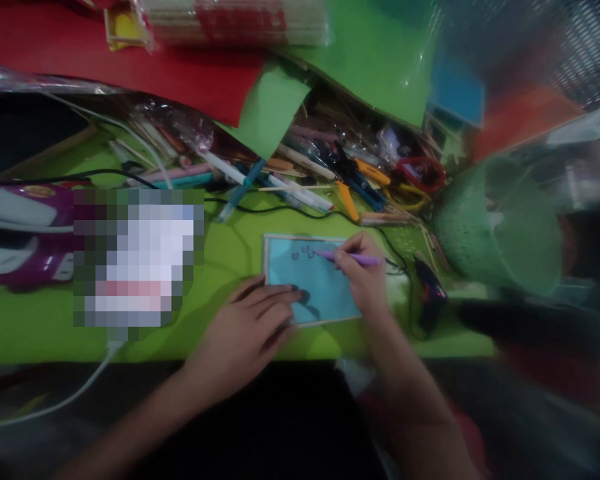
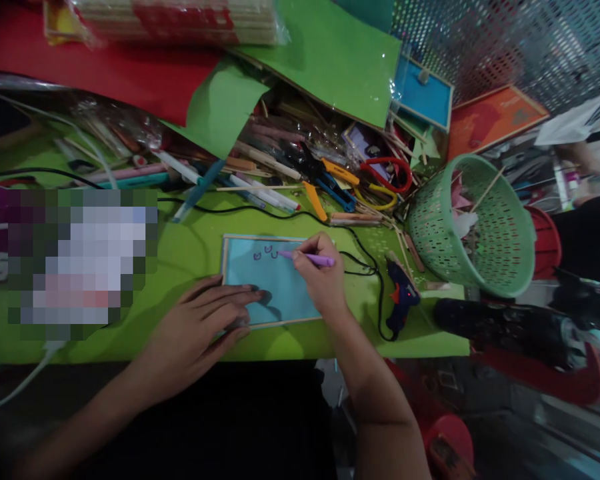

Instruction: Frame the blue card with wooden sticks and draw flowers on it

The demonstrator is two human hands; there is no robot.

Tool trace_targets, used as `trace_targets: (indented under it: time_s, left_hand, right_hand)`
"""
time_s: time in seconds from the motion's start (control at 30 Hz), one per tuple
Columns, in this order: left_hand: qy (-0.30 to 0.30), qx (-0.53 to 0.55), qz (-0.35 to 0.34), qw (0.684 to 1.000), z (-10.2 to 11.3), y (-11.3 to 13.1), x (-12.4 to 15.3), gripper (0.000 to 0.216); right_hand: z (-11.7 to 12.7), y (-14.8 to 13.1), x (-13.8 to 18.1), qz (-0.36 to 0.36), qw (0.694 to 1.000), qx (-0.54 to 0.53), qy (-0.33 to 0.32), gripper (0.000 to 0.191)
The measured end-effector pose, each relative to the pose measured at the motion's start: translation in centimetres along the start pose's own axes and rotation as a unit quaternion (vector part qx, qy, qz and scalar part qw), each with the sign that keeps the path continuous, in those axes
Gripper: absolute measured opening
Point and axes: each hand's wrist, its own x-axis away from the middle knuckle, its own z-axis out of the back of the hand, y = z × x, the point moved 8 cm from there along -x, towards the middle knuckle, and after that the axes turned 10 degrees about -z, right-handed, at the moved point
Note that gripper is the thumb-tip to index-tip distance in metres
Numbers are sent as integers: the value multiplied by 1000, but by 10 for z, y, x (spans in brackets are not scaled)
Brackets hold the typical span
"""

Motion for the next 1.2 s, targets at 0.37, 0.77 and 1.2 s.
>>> trace_targets:
  time_s: [0.37, 0.77, 1.2]
  left_hand:
    - [6, -3, -3, 1000, 2, 1, 0, 13]
    - [11, -8, -9, 1000, 3, 2, -1, 14]
    - [0, -11, -10, 1000, 0, 2, 0, 12]
  right_hand:
    - [-2, 0, 2, -5, 1000, -1, -23, 12]
    - [-3, -2, 2, 2, 1000, -18, -22, 12]
    - [-5, 2, 1, 6, 999, -14, -33, 14]
